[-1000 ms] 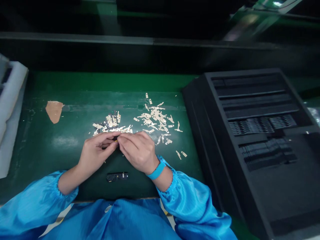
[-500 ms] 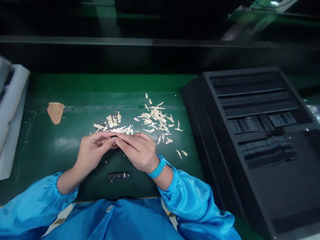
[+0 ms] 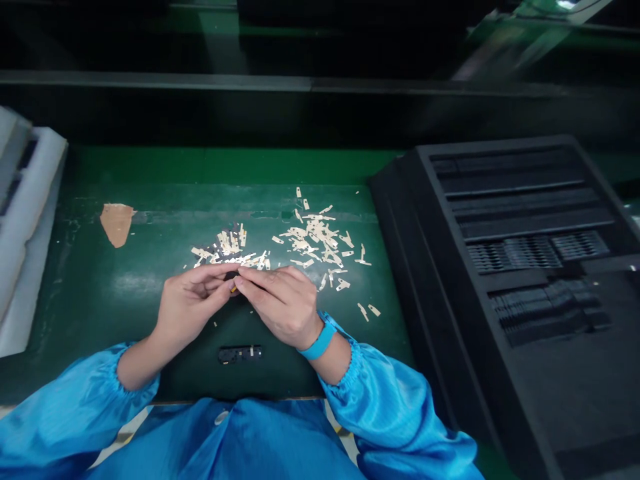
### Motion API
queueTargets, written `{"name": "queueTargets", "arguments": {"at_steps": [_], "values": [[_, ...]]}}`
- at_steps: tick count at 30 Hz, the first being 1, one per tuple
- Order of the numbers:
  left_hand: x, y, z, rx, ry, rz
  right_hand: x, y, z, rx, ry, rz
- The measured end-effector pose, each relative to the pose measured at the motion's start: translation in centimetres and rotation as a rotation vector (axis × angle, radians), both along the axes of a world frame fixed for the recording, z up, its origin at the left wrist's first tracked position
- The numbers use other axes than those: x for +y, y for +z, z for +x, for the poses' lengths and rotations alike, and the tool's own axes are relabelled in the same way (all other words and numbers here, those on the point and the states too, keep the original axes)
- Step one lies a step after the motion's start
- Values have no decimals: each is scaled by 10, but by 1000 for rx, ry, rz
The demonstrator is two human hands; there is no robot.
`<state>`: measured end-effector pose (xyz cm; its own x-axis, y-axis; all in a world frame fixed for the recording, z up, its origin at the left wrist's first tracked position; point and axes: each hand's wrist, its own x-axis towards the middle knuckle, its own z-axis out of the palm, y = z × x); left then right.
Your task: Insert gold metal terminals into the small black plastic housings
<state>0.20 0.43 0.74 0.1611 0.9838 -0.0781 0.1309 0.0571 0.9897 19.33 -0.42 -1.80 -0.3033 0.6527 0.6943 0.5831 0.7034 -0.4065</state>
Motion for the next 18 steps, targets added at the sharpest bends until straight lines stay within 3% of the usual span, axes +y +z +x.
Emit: {"name": "queueTargets", "arguments": {"at_steps": [7, 18], "values": [[-8, -2, 3, 289, 60, 353, 0, 3, -4, -73, -109, 76], [-10, -5, 3, 463, 25, 567, -4, 7, -7, -139, -148, 81]]}}
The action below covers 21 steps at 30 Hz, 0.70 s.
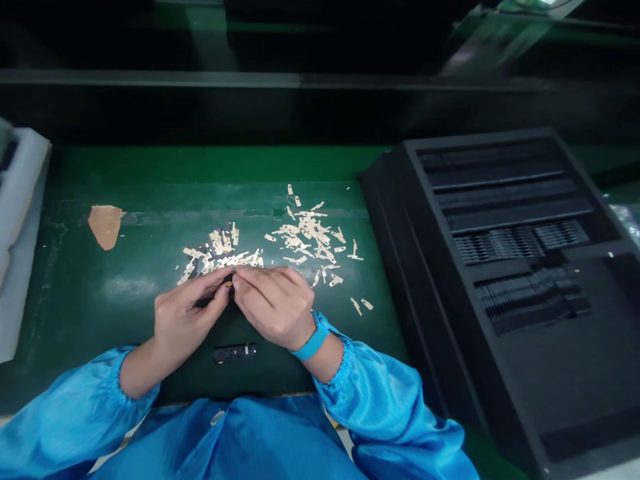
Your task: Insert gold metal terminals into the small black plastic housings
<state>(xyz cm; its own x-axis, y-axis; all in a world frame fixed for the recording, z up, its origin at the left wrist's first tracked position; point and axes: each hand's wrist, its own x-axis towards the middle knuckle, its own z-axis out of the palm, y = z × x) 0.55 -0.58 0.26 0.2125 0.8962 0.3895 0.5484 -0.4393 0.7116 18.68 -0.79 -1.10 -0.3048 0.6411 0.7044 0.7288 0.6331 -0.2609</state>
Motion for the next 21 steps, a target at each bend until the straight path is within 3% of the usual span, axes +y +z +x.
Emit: {"name": "queueTargets", "arguments": {"at_steps": [16, 18, 21], "values": [[-1, -2, 2, 79, -45, 156, -2, 5, -7, -31, -99, 19], [-2, -2, 1, 48, -41, 90, -3, 5, -6, -45, -71, 33], [0, -1, -1, -80, 11, -151, -2, 5, -5, -24, -47, -8]]}}
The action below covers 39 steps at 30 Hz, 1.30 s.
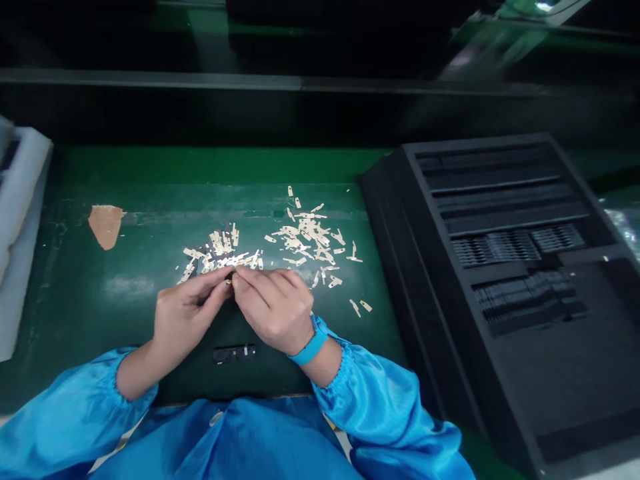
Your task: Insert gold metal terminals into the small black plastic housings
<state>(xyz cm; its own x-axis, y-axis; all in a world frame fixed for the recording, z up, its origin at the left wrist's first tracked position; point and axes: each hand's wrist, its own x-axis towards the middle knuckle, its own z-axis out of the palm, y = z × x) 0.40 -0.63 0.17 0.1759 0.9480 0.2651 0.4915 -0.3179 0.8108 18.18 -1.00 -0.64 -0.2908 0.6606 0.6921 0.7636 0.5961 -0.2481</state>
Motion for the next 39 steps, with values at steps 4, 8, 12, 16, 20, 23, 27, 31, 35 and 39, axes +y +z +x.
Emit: {"name": "queueTargets", "arguments": {"at_steps": [4, 8, 12, 16, 20, 23, 27, 31, 35, 39], "values": [[3, -2, 0, -179, 38, -230, 3, -1, -2, 102, -32, -84], [4, -3, 1, -349, 26, -357, 6, 0, -3, 213, -44, -172], [5, 0, 0, -228, 14, -283, 7, 1, -2, 282, -7, -277], [9, 0, -2, -268, 14, -346, 9, -1, 0, 390, 28, -391], [17, -4, -3, -568, 57, -616, 10, -5, 1, 565, -11, -631], [21, -5, -4, -606, 68, -637, 9, -7, 0, 658, 17, -777], [24, -3, -4, -566, 114, -624, 7, -5, -3, 795, 84, -860], [26, -4, -7, -593, 102, -670, 8, -5, -3, 913, 126, -916], [27, -6, -7, -724, 56, -746, 10, -11, -3, 1014, 146, -909], [25, -9, -5, -773, 62, -769, 9, -12, -2, 839, 61, -772]]}}
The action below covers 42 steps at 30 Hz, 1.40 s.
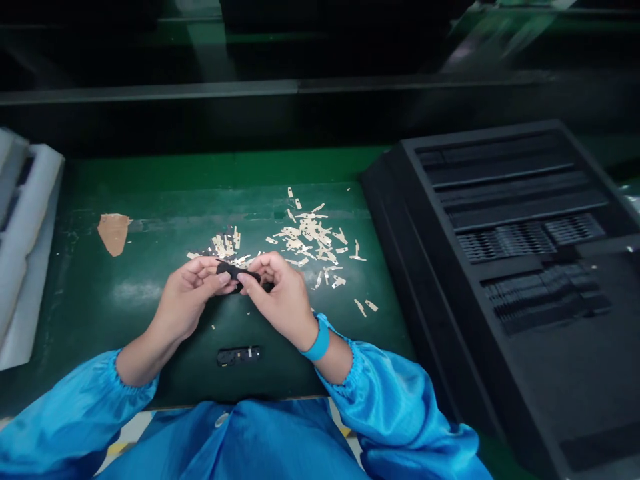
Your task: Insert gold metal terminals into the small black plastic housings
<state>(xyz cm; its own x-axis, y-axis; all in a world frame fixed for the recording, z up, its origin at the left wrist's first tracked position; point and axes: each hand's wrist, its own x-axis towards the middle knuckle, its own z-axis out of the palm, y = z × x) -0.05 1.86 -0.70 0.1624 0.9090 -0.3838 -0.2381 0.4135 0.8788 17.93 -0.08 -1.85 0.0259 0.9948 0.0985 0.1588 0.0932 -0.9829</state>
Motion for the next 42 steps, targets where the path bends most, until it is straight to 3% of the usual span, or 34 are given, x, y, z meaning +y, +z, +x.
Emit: {"name": "queueTargets", "arguments": {"at_steps": [4, 7, 12, 16, 19, 23, 26, 42], "values": [[-3, -1, 2, 37, 39, -16, -3, 4, 2, -432, -71, 357], [-6, 2, 3, 46, 33, 7, -4, 4, 3, -512, -36, 470], [-8, 4, 2, 145, 25, 102, -1, 2, 3, -328, -17, 339], [-7, 3, 1, 275, 22, 221, 5, 2, 6, -198, 94, 174], [-6, 2, 2, 228, 33, 189, 6, 5, 7, -147, 102, 119], [-7, 1, 5, 131, 54, 87, 2, 7, 3, -243, -63, 271], [-8, 3, 8, 108, 74, 82, -1, 7, 0, -287, -68, 362], [-9, 4, 6, 179, 6, 220, -1, 5, -4, -218, -40, 365]]}}
